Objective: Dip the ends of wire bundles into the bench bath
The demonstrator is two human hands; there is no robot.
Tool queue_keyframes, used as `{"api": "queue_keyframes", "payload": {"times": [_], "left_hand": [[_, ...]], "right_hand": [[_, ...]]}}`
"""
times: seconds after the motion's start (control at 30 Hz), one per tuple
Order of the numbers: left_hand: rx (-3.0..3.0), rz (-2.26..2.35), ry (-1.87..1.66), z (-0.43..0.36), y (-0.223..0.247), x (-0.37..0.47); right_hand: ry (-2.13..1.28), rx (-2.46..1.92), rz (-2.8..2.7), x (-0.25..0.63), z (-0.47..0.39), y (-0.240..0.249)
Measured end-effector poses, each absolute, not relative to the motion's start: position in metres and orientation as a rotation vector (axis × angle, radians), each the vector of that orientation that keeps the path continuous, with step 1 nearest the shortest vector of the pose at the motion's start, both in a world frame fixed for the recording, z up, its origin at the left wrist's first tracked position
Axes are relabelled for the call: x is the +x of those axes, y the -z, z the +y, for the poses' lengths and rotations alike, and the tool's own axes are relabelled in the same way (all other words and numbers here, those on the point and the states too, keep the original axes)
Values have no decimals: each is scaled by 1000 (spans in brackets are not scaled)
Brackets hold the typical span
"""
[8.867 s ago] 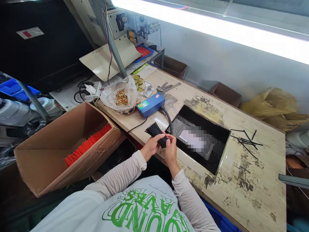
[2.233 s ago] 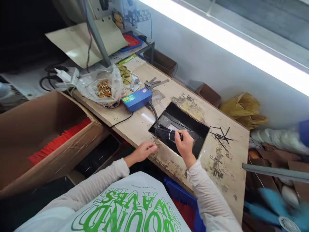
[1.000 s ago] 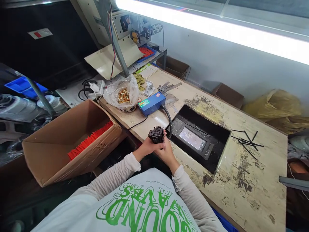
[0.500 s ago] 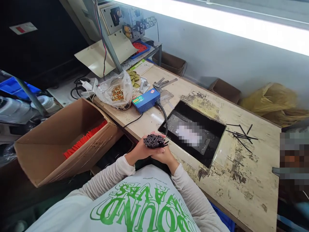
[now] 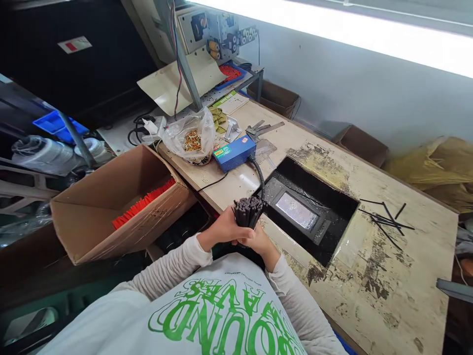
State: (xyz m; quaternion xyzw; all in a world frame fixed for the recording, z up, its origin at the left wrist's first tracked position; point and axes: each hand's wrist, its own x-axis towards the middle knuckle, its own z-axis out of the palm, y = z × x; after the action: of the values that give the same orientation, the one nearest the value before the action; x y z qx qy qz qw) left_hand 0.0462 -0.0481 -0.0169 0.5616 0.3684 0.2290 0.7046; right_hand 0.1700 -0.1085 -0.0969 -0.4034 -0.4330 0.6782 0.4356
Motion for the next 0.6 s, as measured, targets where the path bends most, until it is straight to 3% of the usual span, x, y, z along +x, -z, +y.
{"api": "queue_keyframes", "payload": {"times": [0.1, 0.2, 0.33, 0.43, 0.6], "left_hand": [[1101, 541, -339, -33, 17, 38], [971, 372, -293, -26, 20, 36], [851, 463, -381, -33, 23, 41], [739, 624, -502, -41, 22, 43], [702, 756, -684, -48, 18, 44]], "right_hand": [[-2046, -565, -835, 163, -109, 90], [-2199, -317, -673, 154, -109, 90], [-2203, -538, -862, 168, -105, 89], [-1929, -993, -1210, 198, -98, 76], [-1080, -1507, -1320, 223, -99, 31]]}}
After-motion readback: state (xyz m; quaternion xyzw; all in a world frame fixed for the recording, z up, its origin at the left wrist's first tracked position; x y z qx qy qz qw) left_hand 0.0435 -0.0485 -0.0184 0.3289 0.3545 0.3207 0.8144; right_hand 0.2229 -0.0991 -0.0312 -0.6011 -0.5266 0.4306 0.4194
